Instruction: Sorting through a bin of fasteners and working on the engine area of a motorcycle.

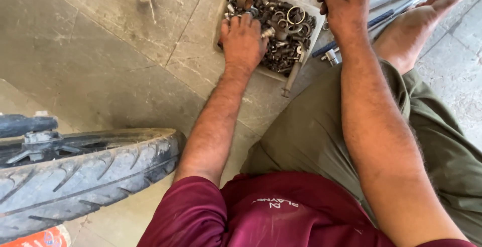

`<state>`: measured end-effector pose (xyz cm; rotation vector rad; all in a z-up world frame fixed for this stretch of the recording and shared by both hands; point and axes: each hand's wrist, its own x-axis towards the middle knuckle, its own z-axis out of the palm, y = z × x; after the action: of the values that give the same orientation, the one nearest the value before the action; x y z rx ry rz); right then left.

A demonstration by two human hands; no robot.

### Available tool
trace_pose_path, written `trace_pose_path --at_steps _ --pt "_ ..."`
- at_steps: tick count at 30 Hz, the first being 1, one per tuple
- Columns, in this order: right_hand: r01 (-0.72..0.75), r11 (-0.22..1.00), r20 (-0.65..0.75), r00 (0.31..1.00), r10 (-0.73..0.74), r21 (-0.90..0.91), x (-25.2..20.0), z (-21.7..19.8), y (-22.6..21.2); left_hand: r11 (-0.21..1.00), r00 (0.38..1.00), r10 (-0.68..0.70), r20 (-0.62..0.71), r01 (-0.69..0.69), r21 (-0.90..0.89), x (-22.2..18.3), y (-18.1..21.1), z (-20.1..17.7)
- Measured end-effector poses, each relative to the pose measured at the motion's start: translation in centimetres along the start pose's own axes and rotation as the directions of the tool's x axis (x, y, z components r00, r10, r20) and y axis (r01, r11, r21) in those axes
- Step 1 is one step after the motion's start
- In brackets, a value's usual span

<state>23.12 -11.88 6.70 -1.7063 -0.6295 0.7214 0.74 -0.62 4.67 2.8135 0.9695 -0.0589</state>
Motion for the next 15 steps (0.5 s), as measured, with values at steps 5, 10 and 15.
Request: trace_pose_path --at_steps 5,10,15 --pt "0.014 1.000 0.008 1.000 -0.014 0.015 0.0 0.0 -0.3 0.971 0.964 -0.233 0.130 0.223 0.090 -1.0 -0.3 -1.8" --pt "0.000 0.999 0.028 1.000 -0.001 0.034 0.0 0.1 0.6 0.989 0.989 -0.126 -0.083 0.118 -0.092 -2.7 2.9 -0.8" --pt "0.034 0.999 0.023 0.999 -0.035 0.024 0.0 0.0 0.1 0.828 0.960 0.080 0.269 0.086 -0.554 -3.2 8.2 -1.0"
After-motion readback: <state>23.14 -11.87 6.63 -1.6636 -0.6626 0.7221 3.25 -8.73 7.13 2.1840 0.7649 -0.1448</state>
